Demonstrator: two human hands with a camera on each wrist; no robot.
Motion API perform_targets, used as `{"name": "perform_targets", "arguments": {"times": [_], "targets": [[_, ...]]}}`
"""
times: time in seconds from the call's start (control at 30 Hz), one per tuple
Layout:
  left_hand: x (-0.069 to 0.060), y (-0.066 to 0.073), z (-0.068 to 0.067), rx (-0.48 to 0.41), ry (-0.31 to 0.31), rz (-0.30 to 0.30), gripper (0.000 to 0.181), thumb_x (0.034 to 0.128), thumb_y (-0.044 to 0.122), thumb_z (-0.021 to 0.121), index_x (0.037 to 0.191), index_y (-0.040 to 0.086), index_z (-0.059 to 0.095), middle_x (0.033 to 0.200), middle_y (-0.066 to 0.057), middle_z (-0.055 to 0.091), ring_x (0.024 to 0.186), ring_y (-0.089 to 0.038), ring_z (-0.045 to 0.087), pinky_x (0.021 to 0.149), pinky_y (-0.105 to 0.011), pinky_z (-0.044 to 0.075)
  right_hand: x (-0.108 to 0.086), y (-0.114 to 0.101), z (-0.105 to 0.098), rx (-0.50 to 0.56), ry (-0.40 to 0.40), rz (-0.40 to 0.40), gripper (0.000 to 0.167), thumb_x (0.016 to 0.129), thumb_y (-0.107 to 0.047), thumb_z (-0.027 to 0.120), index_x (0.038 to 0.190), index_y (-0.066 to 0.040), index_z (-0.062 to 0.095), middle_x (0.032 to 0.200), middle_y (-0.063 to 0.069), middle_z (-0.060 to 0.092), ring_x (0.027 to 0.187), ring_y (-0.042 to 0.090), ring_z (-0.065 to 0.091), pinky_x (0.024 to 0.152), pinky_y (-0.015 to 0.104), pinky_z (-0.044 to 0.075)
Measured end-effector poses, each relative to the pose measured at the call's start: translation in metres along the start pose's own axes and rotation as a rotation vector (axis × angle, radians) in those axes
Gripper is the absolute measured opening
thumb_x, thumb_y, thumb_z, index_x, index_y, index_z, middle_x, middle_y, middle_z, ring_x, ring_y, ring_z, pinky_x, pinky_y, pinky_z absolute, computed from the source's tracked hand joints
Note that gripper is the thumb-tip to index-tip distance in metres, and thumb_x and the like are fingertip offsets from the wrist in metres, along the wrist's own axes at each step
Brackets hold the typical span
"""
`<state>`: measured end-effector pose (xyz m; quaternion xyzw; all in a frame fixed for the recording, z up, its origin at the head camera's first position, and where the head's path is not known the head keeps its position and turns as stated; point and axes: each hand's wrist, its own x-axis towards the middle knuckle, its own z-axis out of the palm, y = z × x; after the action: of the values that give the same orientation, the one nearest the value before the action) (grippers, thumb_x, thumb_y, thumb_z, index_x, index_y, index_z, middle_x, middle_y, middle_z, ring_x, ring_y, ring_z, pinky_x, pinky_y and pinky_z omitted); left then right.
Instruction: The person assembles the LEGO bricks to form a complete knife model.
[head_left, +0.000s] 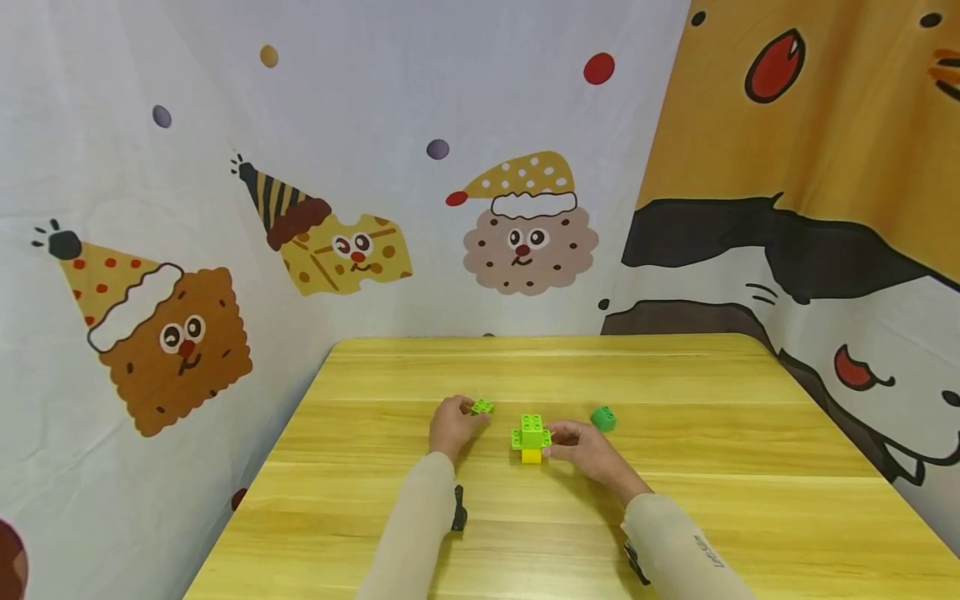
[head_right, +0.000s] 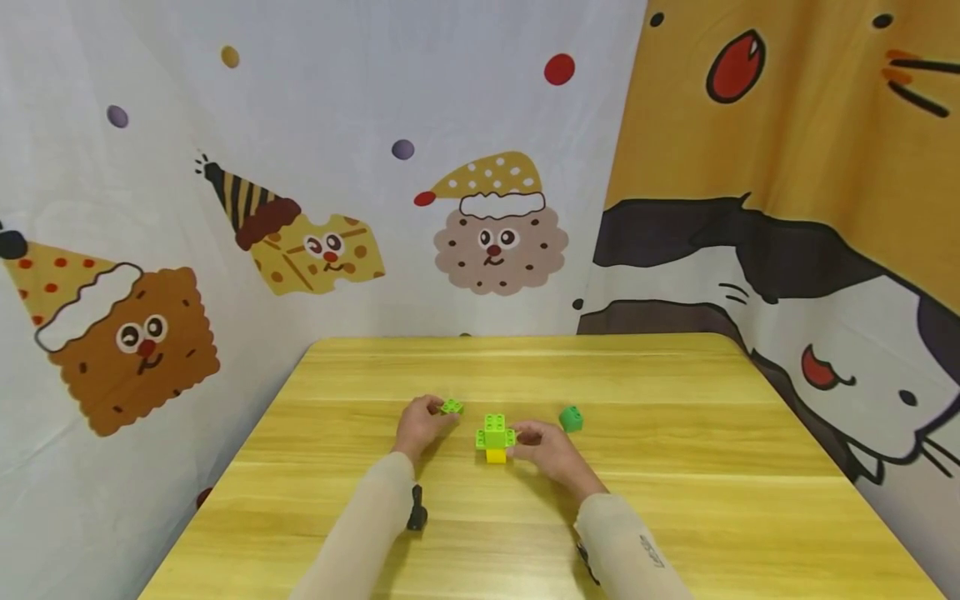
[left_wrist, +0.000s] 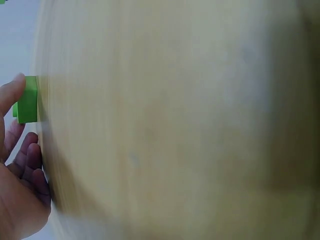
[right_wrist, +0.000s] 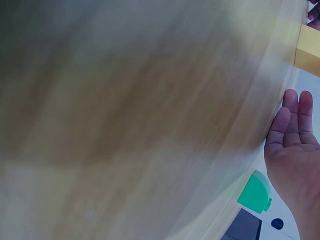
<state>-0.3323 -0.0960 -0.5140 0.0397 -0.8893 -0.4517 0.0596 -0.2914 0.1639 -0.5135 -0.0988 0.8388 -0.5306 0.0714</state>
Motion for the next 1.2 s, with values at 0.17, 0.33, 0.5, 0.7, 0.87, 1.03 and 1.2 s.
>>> {"name": "perform_targets", "arguments": {"times": [0.17, 0.33, 0.5, 0.7, 0.87, 1.03, 1.2], "targets": [[0.002, -0.003, 0.000, 0.003, 0.001, 0.011, 0.041, 0.0831, 0.027, 0.082, 0.114, 0.002, 0.070, 0.106, -0.011, 0.064, 0.098, -0.029, 0.060, 0.085, -0.047, 0.049, -0.001, -0.001, 0.000, 0.000, -0.001, 0.003, 0.036, 0.088, -0.020, 0.078, 0.122, -0.009, 0.069, 0.107, 0.005, 0.065, 0.098, 0.021, 0.060, 0.085, 0.037, 0.050], [0.003, -0.002, -0.003, -0.007, -0.016, 0.015, 0.040, 0.0842, 0.024, 0.081, 0.115, 0.001, 0.069, 0.107, -0.012, 0.064, 0.097, -0.029, 0.060, 0.084, -0.046, 0.049, -0.002, -0.003, 0.000, 0.004, 0.001, -0.002, 0.039, 0.088, -0.019, 0.077, 0.123, -0.007, 0.068, 0.108, 0.007, 0.065, 0.099, 0.021, 0.060, 0.084, 0.036, 0.051], [0.001, 0.000, -0.009, -0.040, -0.052, 0.025, 0.040, 0.0849, 0.019, 0.080, 0.118, -0.001, 0.068, 0.106, -0.013, 0.065, 0.095, -0.027, 0.060, 0.084, -0.045, 0.050, -0.002, -0.002, 0.000, 0.008, 0.001, -0.003, 0.038, 0.088, -0.018, 0.078, 0.122, -0.007, 0.068, 0.108, 0.008, 0.065, 0.098, 0.022, 0.060, 0.083, 0.036, 0.051], [0.000, 0.000, -0.016, -0.067, -0.082, 0.064, 0.040, 0.0855, 0.017, 0.079, 0.118, -0.003, 0.067, 0.105, -0.015, 0.065, 0.094, -0.027, 0.060, 0.083, -0.044, 0.051, -0.003, -0.002, 0.001, 0.009, 0.009, -0.006, 0.040, 0.087, -0.017, 0.078, 0.124, -0.006, 0.068, 0.107, 0.008, 0.065, 0.098, 0.024, 0.060, 0.084, 0.038, 0.051], [0.002, -0.003, -0.019, -0.072, -0.104, 0.083, 0.040, 0.0861, 0.018, 0.079, 0.118, -0.002, 0.066, 0.104, -0.014, 0.065, 0.095, -0.027, 0.060, 0.081, -0.042, 0.052, -0.003, -0.001, 0.000, 0.007, 0.014, 0.001, 0.041, 0.087, -0.015, 0.078, 0.126, -0.006, 0.067, 0.108, 0.008, 0.064, 0.100, 0.024, 0.059, 0.085, 0.039, 0.051], [0.002, -0.002, -0.022, -0.092, -0.133, 0.069, 0.040, 0.0871, 0.020, 0.079, 0.120, 0.001, 0.066, 0.105, -0.013, 0.065, 0.095, -0.027, 0.061, 0.079, -0.041, 0.053, -0.003, -0.002, 0.001, 0.014, 0.015, 0.012, 0.040, 0.088, -0.016, 0.078, 0.125, -0.008, 0.067, 0.108, 0.006, 0.064, 0.099, 0.022, 0.059, 0.086, 0.039, 0.051], [0.006, -0.001, -0.023, -0.111, -0.150, 0.084, 0.040, 0.0873, 0.023, 0.079, 0.120, 0.002, 0.067, 0.105, -0.012, 0.066, 0.097, -0.027, 0.062, 0.080, -0.041, 0.053, -0.002, -0.002, 0.000, 0.010, 0.016, 0.013, 0.040, 0.087, -0.018, 0.078, 0.125, -0.009, 0.067, 0.108, 0.005, 0.065, 0.099, 0.021, 0.059, 0.085, 0.040, 0.051]]}}
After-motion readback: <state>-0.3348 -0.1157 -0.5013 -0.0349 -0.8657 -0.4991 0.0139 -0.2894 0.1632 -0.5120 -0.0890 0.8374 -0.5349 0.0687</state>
